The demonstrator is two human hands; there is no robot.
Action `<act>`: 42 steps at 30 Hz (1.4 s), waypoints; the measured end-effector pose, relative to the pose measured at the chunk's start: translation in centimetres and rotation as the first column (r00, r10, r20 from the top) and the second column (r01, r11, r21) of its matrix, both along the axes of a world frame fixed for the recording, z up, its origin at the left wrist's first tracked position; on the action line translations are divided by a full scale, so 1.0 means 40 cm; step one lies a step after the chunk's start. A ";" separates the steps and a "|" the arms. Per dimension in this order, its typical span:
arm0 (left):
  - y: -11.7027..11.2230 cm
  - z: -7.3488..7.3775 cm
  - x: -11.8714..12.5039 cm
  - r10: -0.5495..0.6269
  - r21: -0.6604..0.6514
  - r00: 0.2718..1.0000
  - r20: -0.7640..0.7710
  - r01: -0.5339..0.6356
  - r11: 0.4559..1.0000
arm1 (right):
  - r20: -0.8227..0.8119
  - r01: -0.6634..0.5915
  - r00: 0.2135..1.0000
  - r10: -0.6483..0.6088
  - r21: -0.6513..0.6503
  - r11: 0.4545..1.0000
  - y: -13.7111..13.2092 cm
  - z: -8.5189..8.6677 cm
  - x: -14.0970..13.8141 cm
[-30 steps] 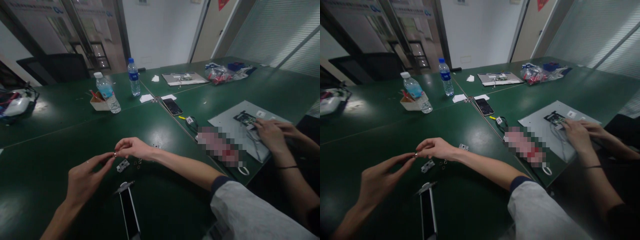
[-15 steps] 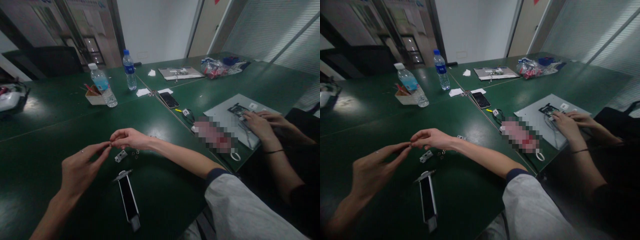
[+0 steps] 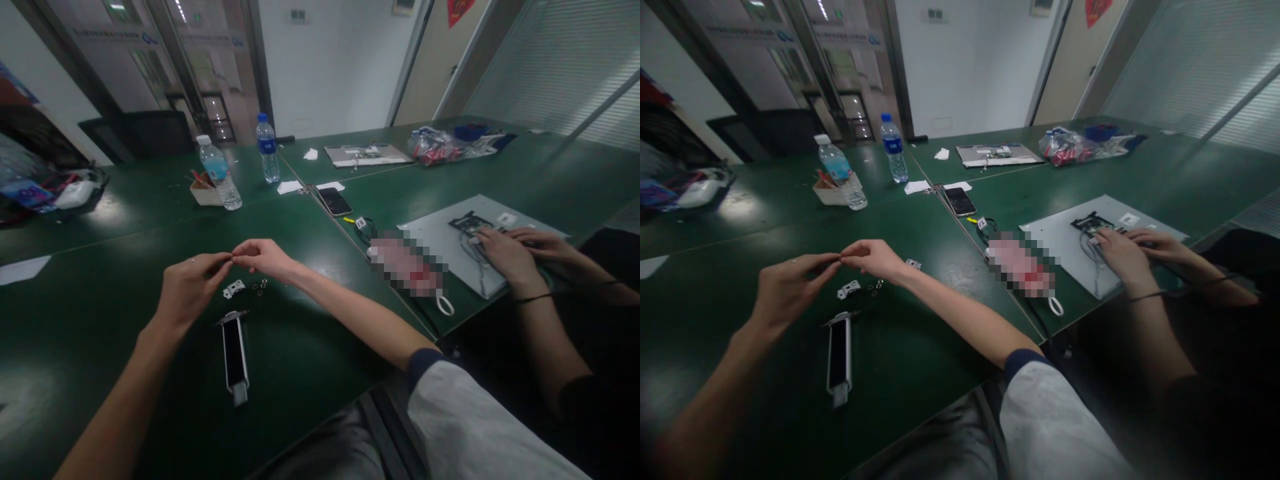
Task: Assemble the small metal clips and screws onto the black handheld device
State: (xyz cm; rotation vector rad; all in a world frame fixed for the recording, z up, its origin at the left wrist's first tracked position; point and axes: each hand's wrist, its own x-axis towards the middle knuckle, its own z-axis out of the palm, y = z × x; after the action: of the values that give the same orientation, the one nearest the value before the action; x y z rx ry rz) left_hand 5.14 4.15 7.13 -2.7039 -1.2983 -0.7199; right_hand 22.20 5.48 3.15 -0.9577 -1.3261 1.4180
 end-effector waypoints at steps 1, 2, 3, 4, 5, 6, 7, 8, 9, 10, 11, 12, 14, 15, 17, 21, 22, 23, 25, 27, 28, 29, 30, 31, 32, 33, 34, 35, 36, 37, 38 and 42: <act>0.002 -0.004 0.005 -0.016 -0.009 1.000 -0.024 0.015 1.000 | 0.001 0.041 0.999 -0.041 -0.016 0.999 -0.007 -0.012 0.001; 0.003 -0.009 0.010 -0.033 -0.012 0.998 -0.049 0.033 0.999 | 0.000 0.082 0.997 -0.082 -0.030 0.996 -0.014 -0.024 0.002; 0.004 -0.013 0.016 -0.052 -0.011 0.996 -0.076 0.051 0.999 | -0.004 0.121 0.993 -0.121 -0.041 0.992 -0.021 -0.035 0.004; 0.005 -0.018 0.022 -0.072 -0.015 0.992 -0.100 0.071 0.997 | -0.011 0.153 0.988 -0.154 -0.048 0.987 -0.029 -0.044 0.006; 0.006 -0.021 0.028 -0.095 -0.016 0.988 -0.124 0.094 0.995 | -0.017 0.178 0.984 -0.180 -0.050 0.983 -0.036 -0.052 0.009; 0.006 -0.024 0.034 -0.118 -0.010 0.982 -0.147 0.118 0.993 | -0.021 0.199 0.980 -0.200 -0.051 0.979 -0.042 -0.057 0.013; 0.005 -0.027 0.039 -0.137 0.004 0.977 -0.166 0.139 0.990 | -0.019 0.216 0.976 -0.217 -0.051 0.975 -0.047 -0.060 0.017; 0.004 -0.028 0.043 -0.149 0.021 0.972 -0.183 0.155 0.988 | -0.013 0.228 0.973 -0.229 -0.050 0.972 -0.052 -0.061 0.021; 0.002 -0.028 0.047 -0.153 0.036 0.968 -0.200 0.163 0.986 | -0.006 0.238 0.971 -0.238 -0.048 0.970 -0.056 -0.061 0.025; -0.001 -0.028 0.050 -0.149 0.048 0.965 -0.218 0.163 0.985 | 0.001 0.245 0.969 -0.246 -0.044 0.968 -0.060 -0.060 0.028; -0.004 -0.027 0.052 -0.141 0.057 0.962 -0.234 0.159 0.986 | 0.005 0.252 0.968 -0.252 -0.040 0.967 -0.063 -0.058 0.031; -0.007 -0.027 0.053 -0.135 0.058 0.958 -0.252 0.154 0.986 | 0.005 0.258 0.966 -0.258 -0.036 0.966 -0.067 -0.058 0.033; -0.012 -0.026 0.056 -0.135 0.046 0.947 -0.291 0.154 0.987 | 0.002 0.268 0.963 -0.268 -0.026 0.963 -0.074 -0.060 0.033; -0.015 -0.027 0.056 -0.141 0.037 0.941 -0.308 0.160 0.986 | 0.006 0.273 0.962 -0.273 -0.020 0.962 -0.076 -0.064 0.032; -0.018 -0.029 0.058 -0.159 0.022 0.931 -0.328 0.176 0.984 | 0.023 0.273 0.962 -0.273 -0.001 0.962 -0.079 -0.075 0.029; -0.020 -0.029 0.058 -0.172 0.009 0.914 -0.367 0.189 0.982 | 0.134 0.234 0.959 -0.249 0.117 0.965 -0.077 -0.088 0.027; -0.020 -0.027 0.057 -0.169 0.004 0.907 -0.386 0.185 0.983 | 0.194 0.213 0.950 -0.246 0.179 0.961 -0.078 -0.086 0.030; -0.019 -0.025 0.055 -0.162 0.000 0.900 -0.405 0.177 0.984 | 0.273 0.183 0.929 -0.251 0.252 0.950 -0.080 -0.081 0.036; -0.015 -0.020 0.051 -0.138 -0.004 0.894 -0.425 0.151 0.989 | 0.468 0.089 0.834 -0.292 0.408 0.909 -0.086 -0.069 0.052; -0.008 -0.017 0.044 -0.124 -0.002 0.903 -0.412 0.135 0.991 | 0.661 -0.043 0.661 -0.354 0.505 0.862 -0.092 -0.058 0.072; -0.004 -0.016 0.041 -0.126 -0.003 0.911 -0.393 0.136 0.991 | 0.739 -0.106 0.559 -0.377 0.515 0.851 -0.094 -0.056 0.081; -0.001 -0.016 0.037 -0.129 -0.005 0.920 -0.371 0.137 0.991 | 0.799 -0.159 0.461 -0.387 0.503 0.849 -0.095 -0.055 0.089; 0.003 -0.015 0.034 -0.130 -0.008 0.929 -0.347 0.135 0.991 | 0.843 -0.201 0.378 -0.383 0.479 0.855 -0.096 -0.055 0.096; 0.006 -0.015 0.031 -0.127 -0.013 0.937 -0.326 0.130 0.991 | 0.873 -0.230 0.317 -0.371 0.450 0.863 -0.095 -0.057 0.100; 0.008 -0.015 0.028 -0.120 -0.017 0.943 -0.310 0.120 0.993 | 0.892 -0.249 0.278 -0.357 0.425 0.870 -0.093 -0.059 0.103; 0.010 -0.015 0.025 -0.111 -0.023 0.948 -0.298 0.109 0.994 | 0.903 -0.262 0.257 -0.345 0.409 0.874 -0.091 -0.062 0.104; 0.012 -0.015 0.022 -0.107 -0.030 0.950 -0.292 0.103 0.994 | 0.908 -0.270 0.248 -0.338 0.400 0.876 -0.089 -0.064 0.104; 0.014 -0.015 0.019 -0.104 -0.035 0.953 -0.286 0.098 0.995 | 0.909 -0.272 0.246 -0.337 0.398 0.876 -0.087 -0.066 0.104; 0.016 -0.016 0.015 -0.102 -0.039 0.955 -0.279 0.095 0.995 | 0.908 -0.273 0.244 -0.339 0.400 0.875 -0.085 -0.068 0.102; 0.017 -0.016 0.012 -0.102 -0.044 0.957 -0.271 0.094 0.995 | 0.908 -0.276 0.242 -0.342 0.402 0.873 -0.084 -0.068 0.101; 0.019 -0.016 0.009 -0.104 -0.050 0.959 -0.262 0.094 0.994 | 0.909 -0.282 0.236 -0.343 0.402 0.871 -0.084 -0.068 0.099; 0.027 -0.018 -0.001 -0.118 -0.086 0.968 -0.220 0.101 0.991 | 0.925 -0.329 0.180 -0.335 0.378 0.865 -0.086 -0.057 0.089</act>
State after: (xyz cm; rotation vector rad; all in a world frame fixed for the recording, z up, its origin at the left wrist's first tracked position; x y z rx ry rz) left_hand 5.11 5.22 6.43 -2.8330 -1.1531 -0.3639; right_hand 25.76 2.05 0.88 -1.5781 -2.4918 0.0789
